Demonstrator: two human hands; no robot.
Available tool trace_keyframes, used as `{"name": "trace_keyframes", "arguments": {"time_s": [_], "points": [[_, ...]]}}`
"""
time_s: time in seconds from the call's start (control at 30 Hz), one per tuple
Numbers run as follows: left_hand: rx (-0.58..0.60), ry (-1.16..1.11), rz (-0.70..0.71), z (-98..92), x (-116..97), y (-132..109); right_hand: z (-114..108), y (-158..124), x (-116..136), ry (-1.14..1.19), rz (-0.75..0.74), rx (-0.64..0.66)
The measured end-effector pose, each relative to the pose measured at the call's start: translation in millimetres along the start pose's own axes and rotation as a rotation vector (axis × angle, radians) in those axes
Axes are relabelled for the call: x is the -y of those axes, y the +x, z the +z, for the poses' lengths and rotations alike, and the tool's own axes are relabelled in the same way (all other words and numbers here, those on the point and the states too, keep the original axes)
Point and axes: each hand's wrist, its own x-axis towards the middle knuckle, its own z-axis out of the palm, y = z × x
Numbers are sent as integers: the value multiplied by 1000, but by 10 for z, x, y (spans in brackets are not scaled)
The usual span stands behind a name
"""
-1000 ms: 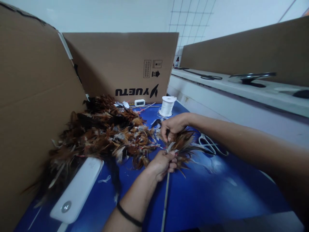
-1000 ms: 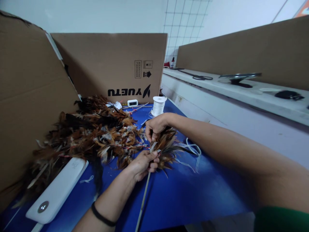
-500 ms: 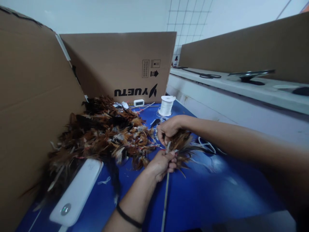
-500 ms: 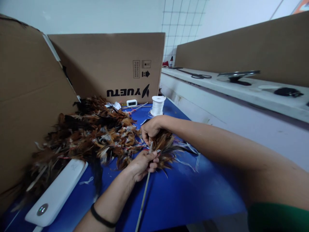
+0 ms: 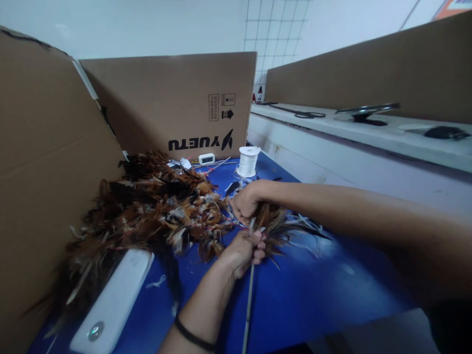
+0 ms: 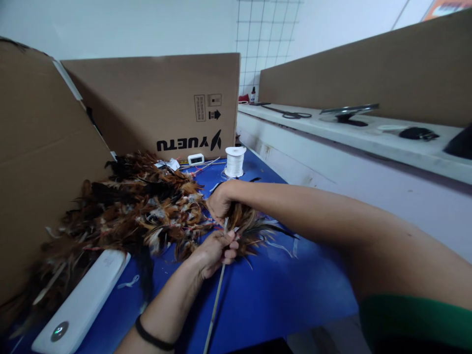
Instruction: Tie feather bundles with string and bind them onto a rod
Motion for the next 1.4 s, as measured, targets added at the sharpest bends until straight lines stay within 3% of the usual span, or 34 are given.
{"name": "trace_keyframes", "arguments": {"time_s": [0.1, 0.27, 0.37, 0.57, 0.8, 1.1, 1.17, 1.27, 1.33, 1.4], "points": [[0, 3, -2, 3, -38, -11, -53, -83, 49, -129, 72, 119], [19, -9, 18, 13, -98, -40, -200, -264, 32, -258, -5, -17], [12, -6, 21, 9, -102, -47, -222, -312, -8, -269, -15, 11], [45, 17, 13, 6, -85, -46, -129, -271, -14, -235, -15, 54], [6, 28, -2, 21, -94, -64, -91, -195, 12, -128, -6, 30], [31, -5, -2, -5, -101, -49, -76, -112, 122, -223, -1, 77], [39, -10, 3, -12, -111, -55, -93, -67, 213, -273, -6, 22], [50, -27, 7, -24, -119, -55, -68, 88, 418, -387, -99, -169], [50, -30, 7, -34, -113, -46, 2, 252, 560, -421, -176, -248], [45, -29, 15, -42, -99, -32, 102, 433, 670, -420, -158, -298]]}}
